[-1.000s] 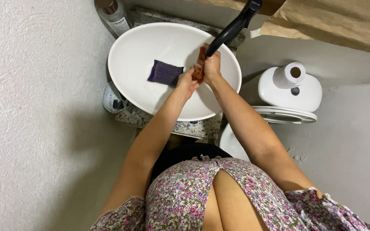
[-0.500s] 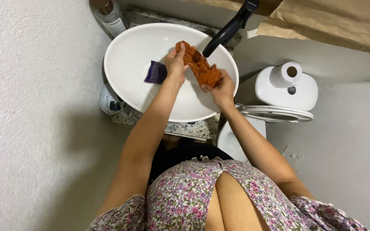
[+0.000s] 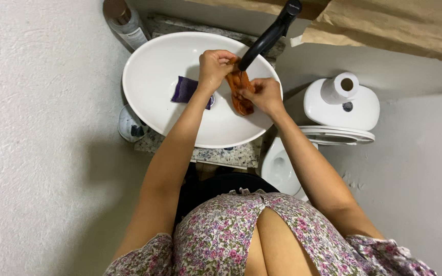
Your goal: The person rinses and squeezes a cloth and a sponge under a running faucet in a bathroom sink.
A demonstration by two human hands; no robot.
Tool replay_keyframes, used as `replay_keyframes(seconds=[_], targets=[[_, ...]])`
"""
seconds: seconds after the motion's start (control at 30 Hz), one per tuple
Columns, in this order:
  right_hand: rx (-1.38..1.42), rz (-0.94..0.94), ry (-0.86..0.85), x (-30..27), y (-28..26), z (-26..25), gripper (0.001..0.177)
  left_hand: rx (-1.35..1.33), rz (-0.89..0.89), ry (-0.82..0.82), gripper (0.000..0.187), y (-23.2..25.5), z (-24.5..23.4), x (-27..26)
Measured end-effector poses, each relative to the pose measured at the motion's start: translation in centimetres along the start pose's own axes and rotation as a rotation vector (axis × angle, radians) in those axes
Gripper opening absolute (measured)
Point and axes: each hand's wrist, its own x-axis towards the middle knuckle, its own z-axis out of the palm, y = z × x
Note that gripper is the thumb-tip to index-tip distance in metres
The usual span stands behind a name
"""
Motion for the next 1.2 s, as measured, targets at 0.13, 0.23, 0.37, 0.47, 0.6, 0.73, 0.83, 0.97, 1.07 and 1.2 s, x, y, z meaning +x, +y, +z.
replay_keyframes(seconds=[0.13,0.23,0.37,0.47,0.6,0.73,0.83,0.97,1.07,1.2], targets=[[-0.18,-0.304,0.186,0.2,0.2,0.3,0.02,0.091,0.37,0.086,0.01,1.4,-0.8,-1.4],[-0.204,-0.452,0.349,0.9,0.8,0.9,0.012,0.301,0.398,0.203,0.008,2.5,-1.2,-2.8],[0.005,-0.248,0.284,1.5,2.1,1.0,0.017,0.506,0.308,0.272,0.016,3.1,-2.1,-3.2],[0.44,-0.097,0.175,2.9,3.0,1.5,0.012,0.623,0.259,0.308,0.026,2.9,-2.3,-3.7],[1.13,0.355,0.155,3.8,2.7,1.9,0.024,0.533,0.191,0.283,0.027,2.8,-1.5,-4.0],[1.461,0.415,-0.182,3.0,1.7,1.9,0.031,0.399,0.224,0.311,0.027,1.1,-1.6,-3.8],[1.232,0.184,-0.242,3.9,2.2,2.3,0.033,0.175,0.148,0.296,0.026,-0.8,-1.4,-3.6],[1.235,0.295,-0.12,5.5,2.2,3.7,0.032,-0.058,0.065,0.226,0.025,-3.0,0.3,-3.5],[1.465,0.326,-0.096,6.3,1.8,4.7,0.034,0.271,0.201,0.138,0.024,-4.5,2.6,-4.7],[1.621,0.308,-0.125,6.9,0.7,5.6,0.027,0.434,0.043,-0.075,0.024,-5.5,3.6,-8.0]])
